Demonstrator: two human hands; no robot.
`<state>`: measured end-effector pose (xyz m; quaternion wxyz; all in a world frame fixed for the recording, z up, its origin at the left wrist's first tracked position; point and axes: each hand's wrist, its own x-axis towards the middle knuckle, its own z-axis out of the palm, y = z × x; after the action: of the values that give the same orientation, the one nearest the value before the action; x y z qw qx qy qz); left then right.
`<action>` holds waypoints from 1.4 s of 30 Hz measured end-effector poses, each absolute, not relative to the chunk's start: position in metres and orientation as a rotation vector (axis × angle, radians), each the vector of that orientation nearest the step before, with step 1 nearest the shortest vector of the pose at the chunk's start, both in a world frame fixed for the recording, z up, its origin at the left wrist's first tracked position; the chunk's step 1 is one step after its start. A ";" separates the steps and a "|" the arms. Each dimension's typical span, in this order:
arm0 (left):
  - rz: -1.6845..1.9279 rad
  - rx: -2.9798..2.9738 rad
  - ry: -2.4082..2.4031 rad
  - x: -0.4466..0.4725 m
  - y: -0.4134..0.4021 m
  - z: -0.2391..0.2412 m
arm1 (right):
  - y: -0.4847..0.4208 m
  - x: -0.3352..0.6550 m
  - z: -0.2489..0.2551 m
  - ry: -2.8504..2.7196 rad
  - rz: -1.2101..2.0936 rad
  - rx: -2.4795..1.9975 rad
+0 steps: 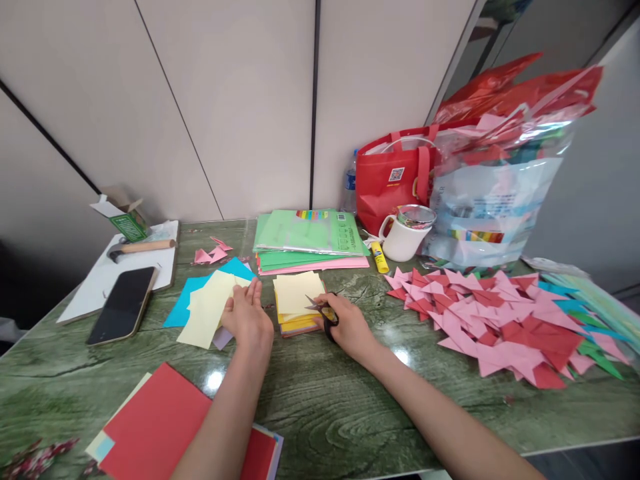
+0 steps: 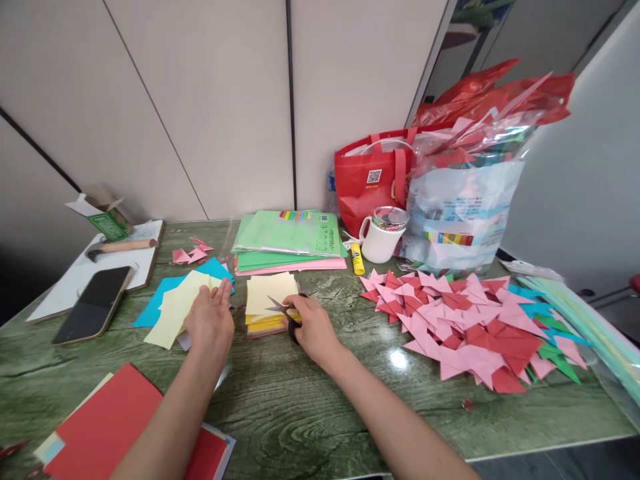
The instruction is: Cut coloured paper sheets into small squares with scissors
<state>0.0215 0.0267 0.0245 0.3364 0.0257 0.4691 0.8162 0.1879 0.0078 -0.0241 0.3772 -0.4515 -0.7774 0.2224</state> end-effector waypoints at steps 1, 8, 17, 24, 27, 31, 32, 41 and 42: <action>2.096 0.082 1.214 0.023 0.025 0.026 | 0.008 0.188 -0.024 -1.979 0.569 -1.162; 1.986 0.180 1.154 0.034 0.018 0.033 | 0.008 0.190 -0.018 -1.859 0.689 -1.199; 1.970 0.240 1.208 0.036 0.020 0.024 | 0.006 0.188 -0.014 -1.517 0.736 -1.147; 1.960 0.480 1.195 0.042 0.017 0.021 | 0.010 0.191 0.000 -0.937 0.733 -1.004; 1.852 0.652 1.132 0.046 0.016 0.019 | 0.016 0.194 0.000 -0.757 0.785 -0.937; 1.756 0.773 1.110 0.052 0.014 0.019 | 0.023 0.197 -0.004 -0.608 0.808 -0.918; 1.752 0.796 1.119 0.053 0.013 0.019 | 0.024 0.197 -0.005 -0.583 0.815 -0.915; 1.706 0.989 1.256 0.053 0.011 0.019 | 0.021 0.195 -0.002 -0.585 0.835 -0.879; 1.697 0.985 1.266 0.052 0.011 0.018 | 0.020 0.195 -0.002 -0.593 0.838 -0.873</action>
<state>0.0525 0.0112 0.0179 0.3923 0.3879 0.4987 0.6686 0.1946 0.0203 -0.0022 0.7815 -0.4043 -0.2744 0.3879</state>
